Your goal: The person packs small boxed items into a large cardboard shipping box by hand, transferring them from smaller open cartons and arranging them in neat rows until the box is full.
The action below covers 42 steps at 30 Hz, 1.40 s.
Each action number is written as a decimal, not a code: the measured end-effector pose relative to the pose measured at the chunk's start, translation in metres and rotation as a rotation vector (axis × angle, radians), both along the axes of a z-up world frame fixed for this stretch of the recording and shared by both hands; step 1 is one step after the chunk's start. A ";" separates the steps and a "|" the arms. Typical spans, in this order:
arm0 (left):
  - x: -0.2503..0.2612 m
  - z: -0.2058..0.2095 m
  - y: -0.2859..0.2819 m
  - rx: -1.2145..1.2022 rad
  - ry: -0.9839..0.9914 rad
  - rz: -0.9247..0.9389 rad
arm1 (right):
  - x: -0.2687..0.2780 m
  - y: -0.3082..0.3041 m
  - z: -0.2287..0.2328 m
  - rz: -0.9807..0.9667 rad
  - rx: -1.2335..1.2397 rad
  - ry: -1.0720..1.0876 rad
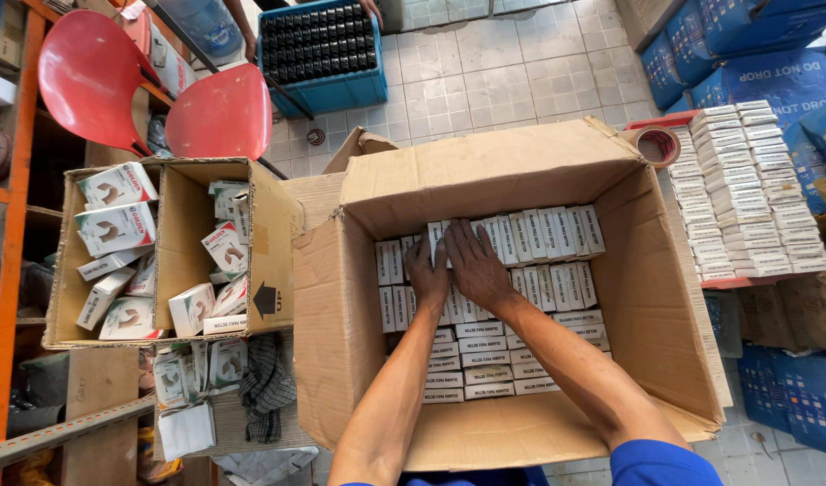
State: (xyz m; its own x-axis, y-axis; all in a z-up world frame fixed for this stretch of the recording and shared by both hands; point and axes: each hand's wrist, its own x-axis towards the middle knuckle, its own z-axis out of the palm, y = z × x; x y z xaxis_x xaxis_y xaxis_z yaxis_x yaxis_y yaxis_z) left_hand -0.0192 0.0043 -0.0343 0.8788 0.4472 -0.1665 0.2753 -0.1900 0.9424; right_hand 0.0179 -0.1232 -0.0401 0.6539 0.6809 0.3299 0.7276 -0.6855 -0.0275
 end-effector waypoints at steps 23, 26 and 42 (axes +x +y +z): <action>-0.010 0.031 -0.017 0.102 0.089 -0.062 | 0.023 -0.039 -0.007 0.086 0.077 -0.255; -0.009 0.021 -0.017 0.130 0.103 -0.045 | 0.021 -0.036 -0.008 0.075 0.099 -0.226; -0.002 0.021 -0.025 0.238 0.154 -0.064 | 0.018 -0.087 0.011 -0.175 -0.034 0.049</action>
